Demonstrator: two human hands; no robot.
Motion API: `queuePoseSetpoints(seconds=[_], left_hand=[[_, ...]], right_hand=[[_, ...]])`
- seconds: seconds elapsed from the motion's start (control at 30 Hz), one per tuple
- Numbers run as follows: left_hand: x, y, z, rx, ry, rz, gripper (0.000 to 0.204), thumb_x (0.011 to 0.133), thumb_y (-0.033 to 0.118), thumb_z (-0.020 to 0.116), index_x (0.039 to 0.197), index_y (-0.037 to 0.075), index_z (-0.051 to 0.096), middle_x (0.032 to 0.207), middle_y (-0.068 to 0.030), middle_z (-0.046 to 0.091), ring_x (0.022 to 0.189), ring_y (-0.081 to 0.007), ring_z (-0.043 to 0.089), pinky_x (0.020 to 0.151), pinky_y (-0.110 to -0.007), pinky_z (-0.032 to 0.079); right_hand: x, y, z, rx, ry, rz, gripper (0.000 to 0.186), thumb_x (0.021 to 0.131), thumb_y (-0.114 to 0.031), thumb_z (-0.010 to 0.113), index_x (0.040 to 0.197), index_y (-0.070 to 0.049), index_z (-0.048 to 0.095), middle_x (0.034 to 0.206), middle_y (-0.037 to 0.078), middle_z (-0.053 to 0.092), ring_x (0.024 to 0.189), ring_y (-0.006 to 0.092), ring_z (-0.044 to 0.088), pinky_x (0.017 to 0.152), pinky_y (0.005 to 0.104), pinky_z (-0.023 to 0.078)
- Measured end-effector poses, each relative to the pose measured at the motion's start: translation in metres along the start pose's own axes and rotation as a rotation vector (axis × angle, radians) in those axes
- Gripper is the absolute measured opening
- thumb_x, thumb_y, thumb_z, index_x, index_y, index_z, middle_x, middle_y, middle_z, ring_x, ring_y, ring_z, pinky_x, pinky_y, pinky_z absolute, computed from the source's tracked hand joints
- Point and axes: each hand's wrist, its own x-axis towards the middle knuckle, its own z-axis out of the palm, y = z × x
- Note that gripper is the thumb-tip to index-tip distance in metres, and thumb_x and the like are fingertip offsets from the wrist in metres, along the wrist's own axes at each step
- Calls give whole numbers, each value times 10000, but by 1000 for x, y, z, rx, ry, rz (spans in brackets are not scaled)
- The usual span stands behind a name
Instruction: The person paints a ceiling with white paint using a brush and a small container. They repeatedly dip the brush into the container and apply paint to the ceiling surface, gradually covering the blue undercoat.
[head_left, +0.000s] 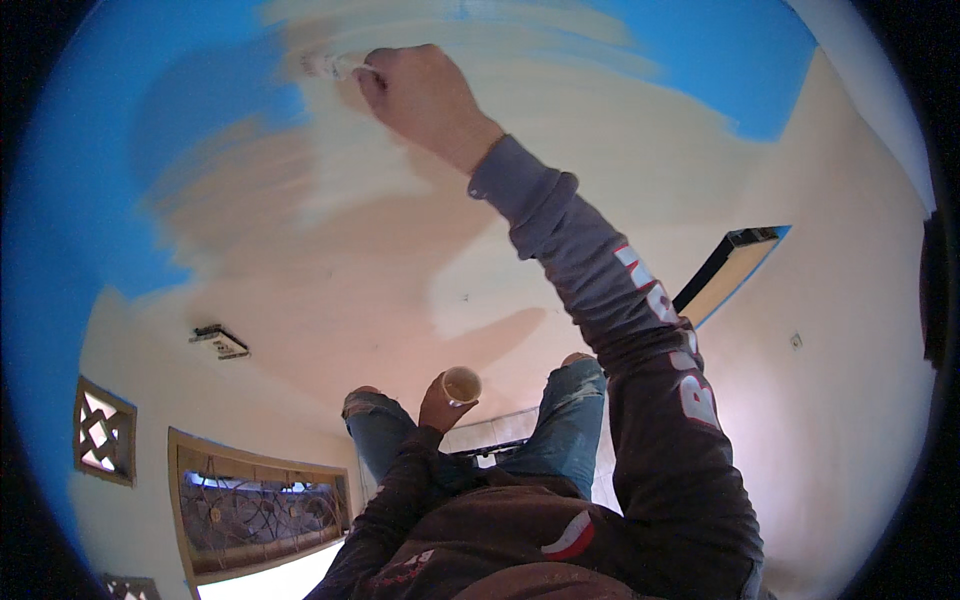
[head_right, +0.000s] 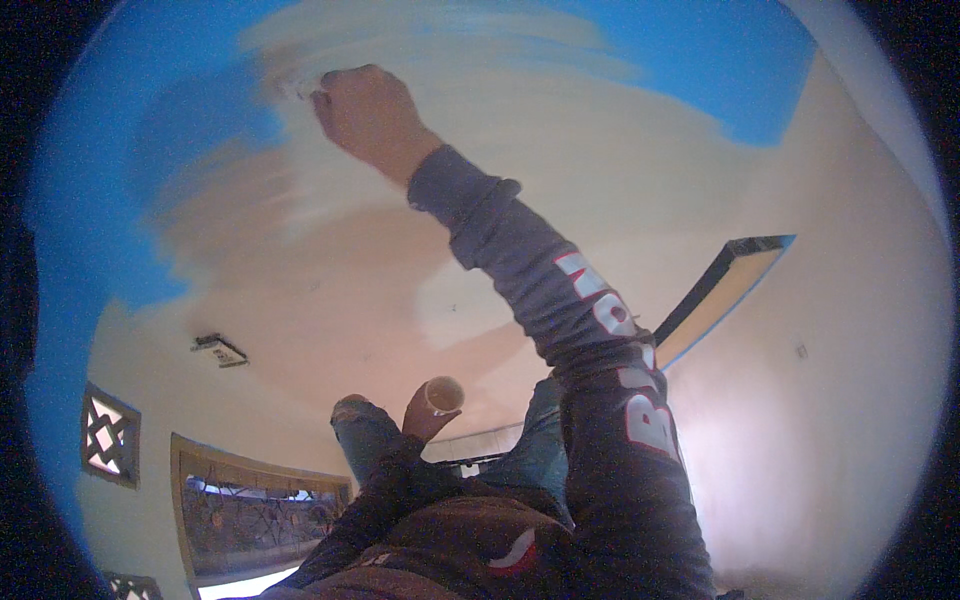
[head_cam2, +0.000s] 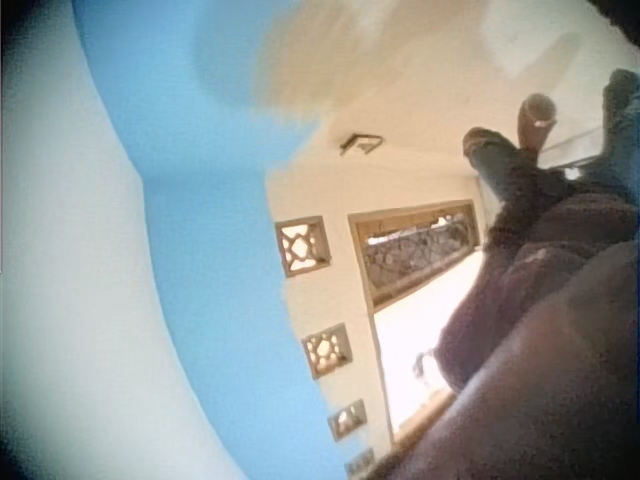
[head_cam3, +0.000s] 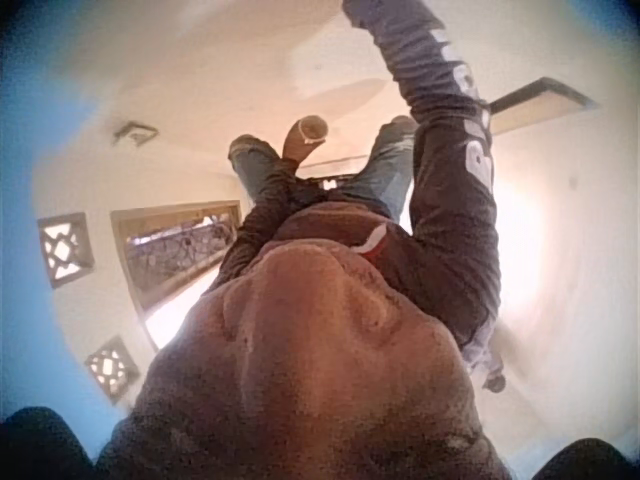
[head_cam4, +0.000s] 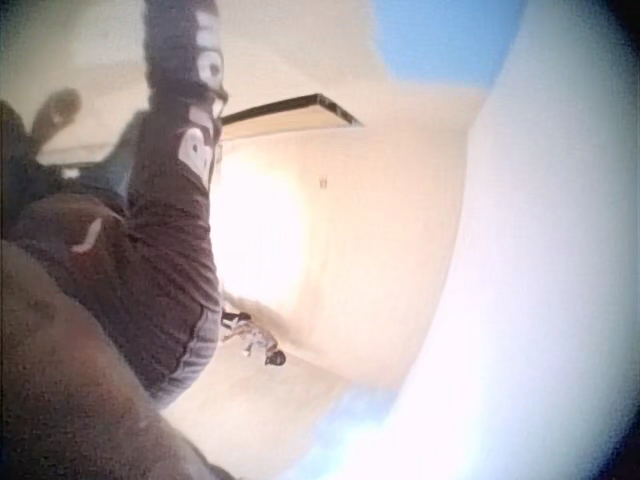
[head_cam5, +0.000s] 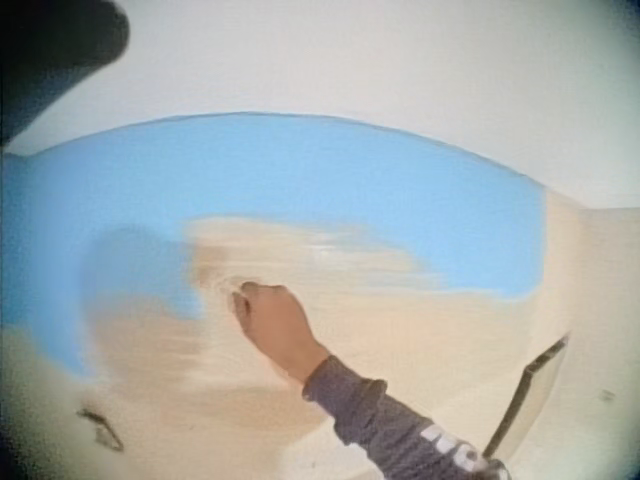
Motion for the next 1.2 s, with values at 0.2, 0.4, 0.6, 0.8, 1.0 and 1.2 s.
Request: queuePoseSetpoints(seconds=[0.2,0.4,0.6,0.8,1.0,1.2], left_hand=[[-1,3,-11,-100,-20,8,883,712,411,926,1403,53,510,1330,-181,620,1243,-349,599,1052,-461,501],[-1,-7,6,-85,2,7,908,719,427,914,1430,66,482,1351,-178,602,1276,-360,568,1073,-473,480],[6,-11,10,-119,-23,21,895,730,444,898,1434,81,481,1363,-159,593,1291,-361,549,1069,-477,479],[6,-20,13,-119,-18,26,909,712,416,916,1430,70,479,1362,-165,595,1274,-362,564,1061,-474,486],[6,-20,10,-104,9,50,912,711,418,920,1427,58,482,1362,-169,599,1286,-356,561,1073,-470,481],[0,-4,1,-105,22,7,899,711,398,921,1421,56,490,1364,-168,598,1287,-355,560,1085,-462,471]], right_hand=[[14,76,-20,23,-34,-42,288,940,-299,653,985,-35,759,828,232,704,756,427,685,702,476,568],[-28,191,-145,-317,-117,239,372,993,-406,674,1155,-83,765,884,163,752,797,170,706,738,346,545],[-65,229,-225,-627,-102,436,336,993,-378,655,1122,-93,777,972,190,754,856,307,739,751,393,559],[-98,175,-205,-368,59,382,348,1006,-338,647,1093,-21,762,787,133,703,689,168,649,627,339,501],[-119,119,-158,156,-99,606,289,1015,-280,655,1084,-15,745,714,-9,608,662,64,537,589,253,416],[-191,55,-118,520,-346,805,194,1036,-228,643,1056,-53,725,705,-30,610,603,16,483,518,197,337]])
